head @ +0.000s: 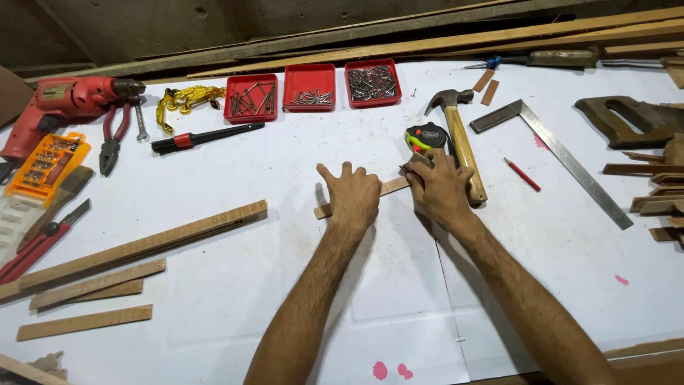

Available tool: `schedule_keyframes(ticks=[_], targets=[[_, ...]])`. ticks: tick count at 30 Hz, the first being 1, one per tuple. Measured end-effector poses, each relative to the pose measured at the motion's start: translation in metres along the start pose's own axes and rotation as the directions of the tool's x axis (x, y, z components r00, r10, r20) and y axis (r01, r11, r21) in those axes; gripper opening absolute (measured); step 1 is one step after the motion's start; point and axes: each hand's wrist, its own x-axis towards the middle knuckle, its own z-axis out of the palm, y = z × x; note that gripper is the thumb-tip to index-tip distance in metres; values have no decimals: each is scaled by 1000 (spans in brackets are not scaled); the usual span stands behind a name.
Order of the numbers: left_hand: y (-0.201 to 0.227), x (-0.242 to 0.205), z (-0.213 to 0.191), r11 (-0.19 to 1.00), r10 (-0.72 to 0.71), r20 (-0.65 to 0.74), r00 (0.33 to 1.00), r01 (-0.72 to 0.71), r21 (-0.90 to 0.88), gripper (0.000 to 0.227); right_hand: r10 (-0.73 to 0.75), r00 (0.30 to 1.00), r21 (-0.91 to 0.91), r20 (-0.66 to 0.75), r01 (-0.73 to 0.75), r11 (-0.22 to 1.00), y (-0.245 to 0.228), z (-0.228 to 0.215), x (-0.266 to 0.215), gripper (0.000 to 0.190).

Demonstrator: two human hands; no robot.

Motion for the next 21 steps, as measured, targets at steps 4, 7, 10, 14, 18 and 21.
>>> schedule_keyframes(ticks=[4, 7, 10, 14, 18, 21], targets=[[0, 1, 6, 996, -24, -34, 999, 21, -88, 12, 15, 1000, -33, 7, -15, 999, -9, -11, -17, 21], [1, 3, 7, 998, -36, -11, 999, 36, -50, 29, 44, 998, -70, 46, -41, 997, -10, -11, -12, 22], [2, 4, 4, 999, -42, 28, 999, 43, -29, 34, 41, 995, -81, 89, -34, 996, -5, -11, 1, 21], [0, 0, 1, 996, -16, -5, 1000, 16, -82, 18, 11, 991, -28, 137, -7, 1000, 5, -17, 7, 24], [-6, 1, 15, 992, 31, -50, 998, -37, -125, 19, 48, 979, 2, 197, -49, 999, 9, -34, 7, 29], [-10, -9, 1, 991, -8, 27, 1000, 11, -135, 14, -12, 993, 16, 117, 10, 1000, 16, -35, 5, 30]])
